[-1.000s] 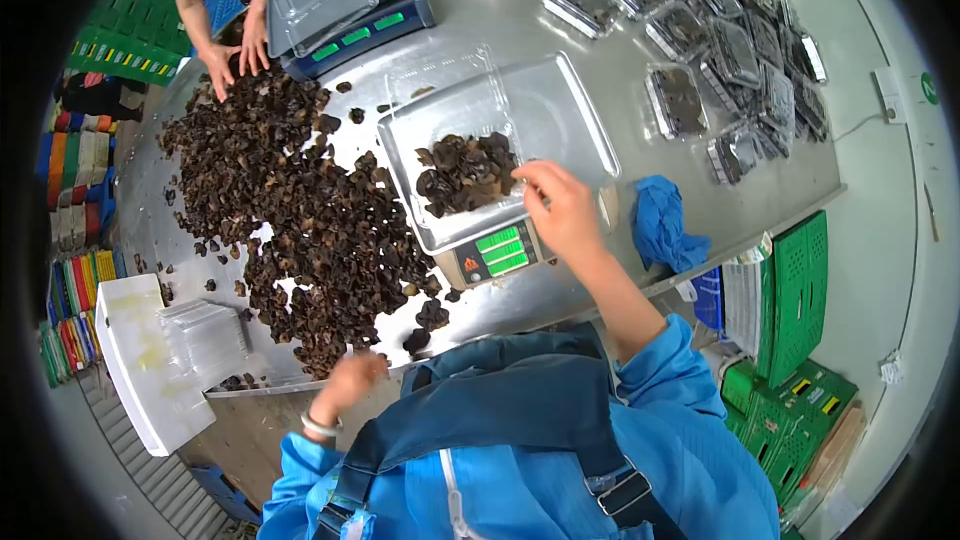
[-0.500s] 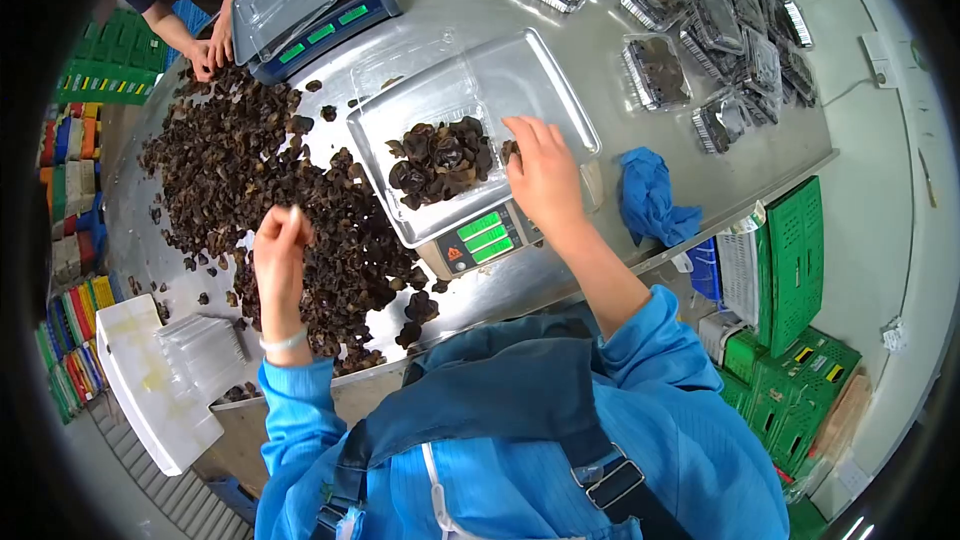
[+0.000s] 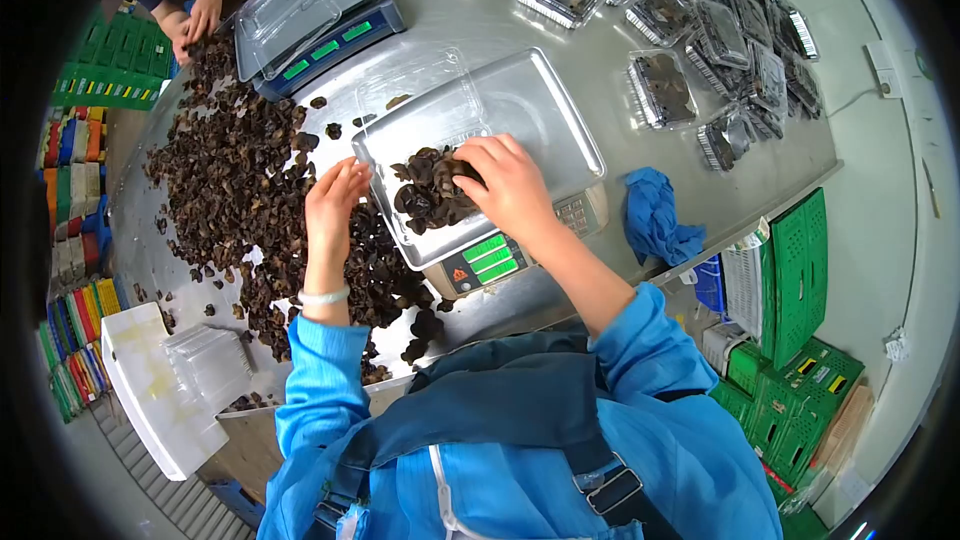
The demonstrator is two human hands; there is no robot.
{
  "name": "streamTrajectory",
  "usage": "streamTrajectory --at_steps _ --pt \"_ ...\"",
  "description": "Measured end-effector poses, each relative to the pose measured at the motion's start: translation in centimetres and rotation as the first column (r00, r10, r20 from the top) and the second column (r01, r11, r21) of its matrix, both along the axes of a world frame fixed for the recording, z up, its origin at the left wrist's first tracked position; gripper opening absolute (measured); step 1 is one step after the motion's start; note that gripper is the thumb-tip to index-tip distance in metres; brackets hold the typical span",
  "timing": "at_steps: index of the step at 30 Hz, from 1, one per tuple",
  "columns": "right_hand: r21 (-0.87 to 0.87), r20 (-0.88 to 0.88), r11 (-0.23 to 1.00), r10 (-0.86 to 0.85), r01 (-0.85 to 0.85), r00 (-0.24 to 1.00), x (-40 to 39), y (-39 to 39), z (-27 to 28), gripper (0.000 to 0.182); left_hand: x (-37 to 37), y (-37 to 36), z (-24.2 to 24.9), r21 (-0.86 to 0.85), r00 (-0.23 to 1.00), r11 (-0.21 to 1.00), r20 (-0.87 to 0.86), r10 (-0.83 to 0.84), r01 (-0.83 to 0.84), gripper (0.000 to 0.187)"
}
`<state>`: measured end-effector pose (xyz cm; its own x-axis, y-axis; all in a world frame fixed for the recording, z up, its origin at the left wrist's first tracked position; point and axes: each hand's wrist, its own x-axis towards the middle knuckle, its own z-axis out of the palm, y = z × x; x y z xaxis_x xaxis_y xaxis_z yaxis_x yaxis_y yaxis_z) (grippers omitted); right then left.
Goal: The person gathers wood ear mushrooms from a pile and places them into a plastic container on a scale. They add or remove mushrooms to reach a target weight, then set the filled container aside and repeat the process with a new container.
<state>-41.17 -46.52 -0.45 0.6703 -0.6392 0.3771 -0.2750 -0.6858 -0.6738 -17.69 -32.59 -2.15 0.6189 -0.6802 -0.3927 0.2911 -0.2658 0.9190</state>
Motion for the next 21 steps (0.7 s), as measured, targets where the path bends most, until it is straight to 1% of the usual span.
streamTrajectory --at_steps 1,3,4,7,8,9,10,12,13,15,16,17,18,19,20,21 --pt "0.034 0.021 0.999 -0.014 0.013 1.0 0.0 -0.1 0.2 0.024 -0.1 -1.4 -0.1 -0.014 1.0 1.0 0.003 0.009 -0.009 0.043" --pt "0.1 0.059 0.994 -0.036 0.03 0.998 -0.4 -0.3 0.8 0.025 0.4 -3.5 -0.1 0.02 0.997 1.0 0.081 0.003 -0.005 0.046" --pt "0.065 0.038 0.996 -0.061 0.058 0.997 -1.2 -0.7 1.3 0.021 0.4 -3.9 0.0 0.042 0.993 0.999 0.116 0.0 -0.005 0.048" --pt "0.262 0.016 0.95 -0.181 0.171 0.983 -4.7 -1.2 0.3 0.019 0.4 -4.3 1.3 0.079 0.966 0.996 0.26 0.006 -0.027 0.049" --pt "0.297 -0.021 0.934 -0.204 0.201 0.979 -5.9 -1.4 -0.1 0.019 0.9 -4.2 1.0 0.037 0.91 0.998 0.413 0.038 -0.058 0.048" --pt "0.333 -0.062 0.913 -0.227 0.235 0.972 -7.3 -1.5 -0.5 0.019 1.6 -4.0 0.9 0.006 0.865 0.996 0.496 0.076 -0.092 0.043" --pt "0.369 -0.104 0.89 -0.247 0.269 0.963 -8.5 -1.4 -0.9 0.018 2.2 -3.7 1.2 -0.015 0.887 0.99 0.442 0.133 -0.142 0.04" --pt "0.463 -0.113 0.832 -0.285 0.304 0.952 -10.3 -1.1 -1.7 0.018 3.2 -2.9 0.8 -0.052 0.925 0.975 0.309 0.22 -0.214 0.036" --pt "0.509 -0.115 0.798 -0.308 0.322 0.944 -10.8 -0.6 -2.1 0.017 4.0 -2.4 0.3 -0.007 0.946 0.991 0.295 0.132 -0.136 0.039" --pt "0.554 -0.144 0.767 -0.294 0.323 0.945 -11.1 -0.1 -2.7 0.016 3.4 -2.5 0.1 0.173 0.979 0.984 0.191 -0.068 0.034 0.045" --pt "0.572 -0.157 0.753 -0.289 0.325 0.944 -11.2 0.1 -2.7 0.015 2.3 -2.8 0.2 0.142 0.987 0.986 0.124 -0.101 0.083 0.051" --pt "0.552 -0.152 0.774 -0.272 0.31 0.95 -11.0 0.1 -2.7 0.016 1.3 -3.2 -0.1 0.095 0.992 0.991 0.074 -0.104 0.097 0.055" --pt "0.532 -0.15 0.795 -0.252 0.293 0.956 -10.6 0.2 -2.6 0.016 0.5 -3.9 -0.3 -0.023 0.997 0.999 -0.073 -0.039 0.038 0.054" --pt "0.511 -0.149 0.816 -0.227 0.272 0.962 -10.1 0.2 -2.6 0.016 0.0 -4.3 -0.4 -0.13 0.974 0.991 -0.226 0.013 -0.043 0.053" --pt "0.537 -0.133 0.809 -0.199 0.24 0.971 -9.8 0.0 -3.2 0.017 -0.1 -4.2 -0.6 -0.234 0.959 0.97 -0.282 -0.007 -0.062 0.053" --pt "0.606 -0.118 0.756 -0.222 0.248 0.968 -9.3 0.0 -2.8 0.019 0.1 -3.9 -0.8 -0.335 0.942 0.938 -0.333 -0.035 -0.084 0.053"
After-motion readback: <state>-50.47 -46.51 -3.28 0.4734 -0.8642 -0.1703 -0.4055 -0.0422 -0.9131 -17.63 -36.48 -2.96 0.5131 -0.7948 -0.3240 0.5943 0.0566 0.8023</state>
